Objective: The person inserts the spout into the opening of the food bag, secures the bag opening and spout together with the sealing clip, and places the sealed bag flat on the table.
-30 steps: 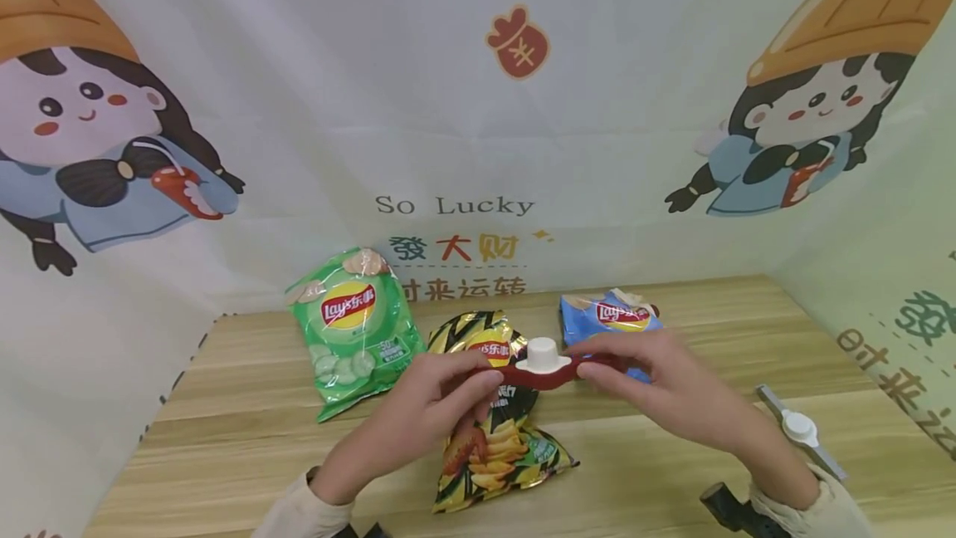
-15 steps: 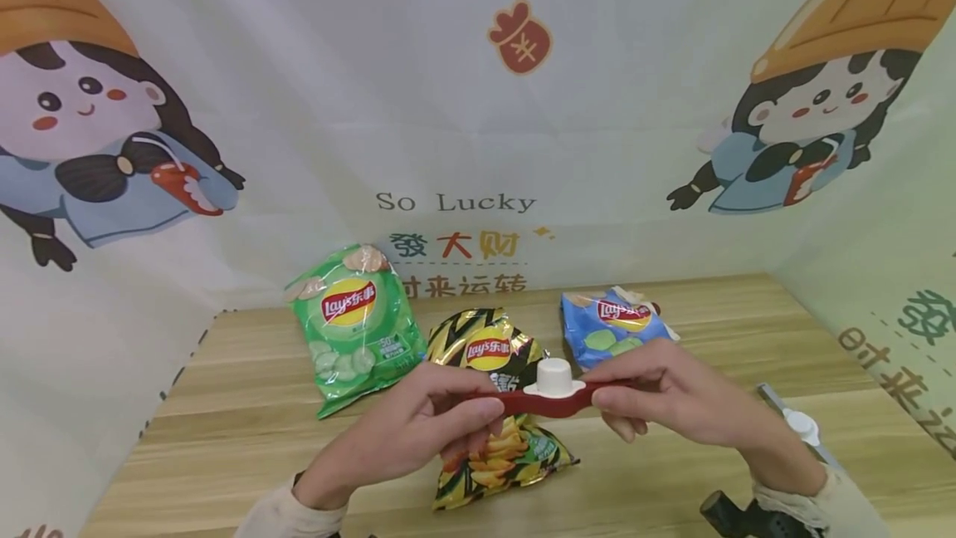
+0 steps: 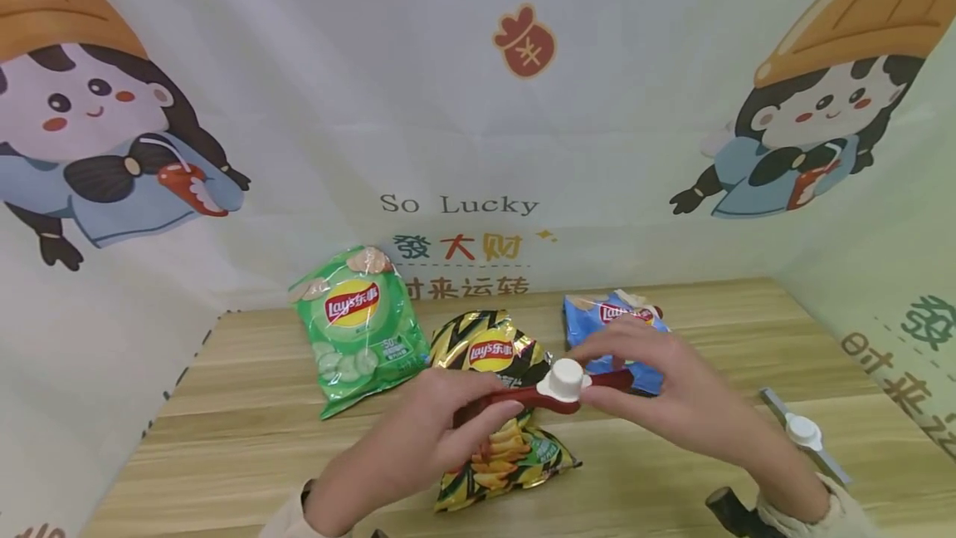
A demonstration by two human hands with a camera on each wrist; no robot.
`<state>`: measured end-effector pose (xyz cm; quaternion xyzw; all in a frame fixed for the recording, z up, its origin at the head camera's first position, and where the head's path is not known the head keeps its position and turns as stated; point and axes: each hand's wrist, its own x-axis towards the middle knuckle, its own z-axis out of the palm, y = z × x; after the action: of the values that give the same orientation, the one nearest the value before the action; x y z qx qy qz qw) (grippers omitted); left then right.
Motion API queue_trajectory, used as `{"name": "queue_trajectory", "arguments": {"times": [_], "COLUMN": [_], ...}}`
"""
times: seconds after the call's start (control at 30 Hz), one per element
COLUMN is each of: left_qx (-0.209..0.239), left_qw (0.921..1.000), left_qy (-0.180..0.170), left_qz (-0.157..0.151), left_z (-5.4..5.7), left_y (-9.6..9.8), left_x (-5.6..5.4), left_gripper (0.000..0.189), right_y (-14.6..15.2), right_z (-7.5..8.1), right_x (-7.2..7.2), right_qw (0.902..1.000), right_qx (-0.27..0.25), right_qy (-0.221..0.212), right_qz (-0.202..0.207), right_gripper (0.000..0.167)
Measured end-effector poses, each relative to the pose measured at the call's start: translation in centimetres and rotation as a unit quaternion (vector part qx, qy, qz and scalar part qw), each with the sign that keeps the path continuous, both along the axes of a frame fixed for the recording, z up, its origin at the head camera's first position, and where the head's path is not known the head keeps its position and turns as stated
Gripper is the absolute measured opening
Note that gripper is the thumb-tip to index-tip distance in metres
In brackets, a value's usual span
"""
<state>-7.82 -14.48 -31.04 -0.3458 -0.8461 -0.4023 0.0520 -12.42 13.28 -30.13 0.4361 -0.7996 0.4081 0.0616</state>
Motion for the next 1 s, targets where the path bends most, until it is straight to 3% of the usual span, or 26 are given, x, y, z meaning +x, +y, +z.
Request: {"name": "queue_trajectory", "arguments": {"times": [0.1, 0.2, 0.33, 0.47, 0.6, 0.7, 0.87, 1.0], "left_qx": [-0.032, -0.037, -0.016, 0.036, 0.095, 0.114, 0.119, 0.094], "left_qw": [0.9988, 0.9982, 0.9996, 0.9982, 0.9871, 0.9782, 0.9733, 0.9801], "left_qy": [0.031, 0.041, 0.012, -0.047, -0.128, -0.172, -0.194, -0.173], "left_qz": [0.018, 0.025, 0.022, 0.005, -0.013, -0.02, -0.027, -0.025], "left_z": [-0.3, -0.5, -0.7, -0.8, -1.0, -1.0, -1.0, -1.0], "left_y": [0.5, 0.8, 0.8, 0.8, 0.7, 0.6, 0.6, 0.3], "left_x": [0.0, 0.0, 0.0, -0.1, -0.2, -0.3, -0.5, -0.7], "left_gripper": [0.027, 0.026, 0.025, 0.026, 0.027, 0.028, 0.029, 0.028], "right_y": [-0.8, -1.3, -1.6, -1.7, -1.8, -1.8, -1.8, -1.6], "right_z": [-0.1, -0.2, -0.3, -0.4, -0.4, -0.4, -0.4, -0.4], "right_x": [0.7, 1.1, 1.3, 1.3, 1.3, 1.3, 1.3, 1.5], "right_qw": [0.9938, 0.9861, 0.9849, 0.9804, 0.9747, 0.9723, 0.9706, 0.9725], "right_qx": [-0.003, 0.007, 0.02, 0.021, 0.024, 0.028, 0.031, 0.037], "right_qy": [0.107, 0.162, 0.169, 0.195, 0.221, 0.231, 0.238, 0.23], "right_qz": [-0.03, -0.037, -0.028, -0.02, -0.022, -0.022, -0.015, 0.0], "right_gripper": [0.032, 0.031, 0.024, 0.017, 0.024, 0.028, 0.031, 0.033]}}
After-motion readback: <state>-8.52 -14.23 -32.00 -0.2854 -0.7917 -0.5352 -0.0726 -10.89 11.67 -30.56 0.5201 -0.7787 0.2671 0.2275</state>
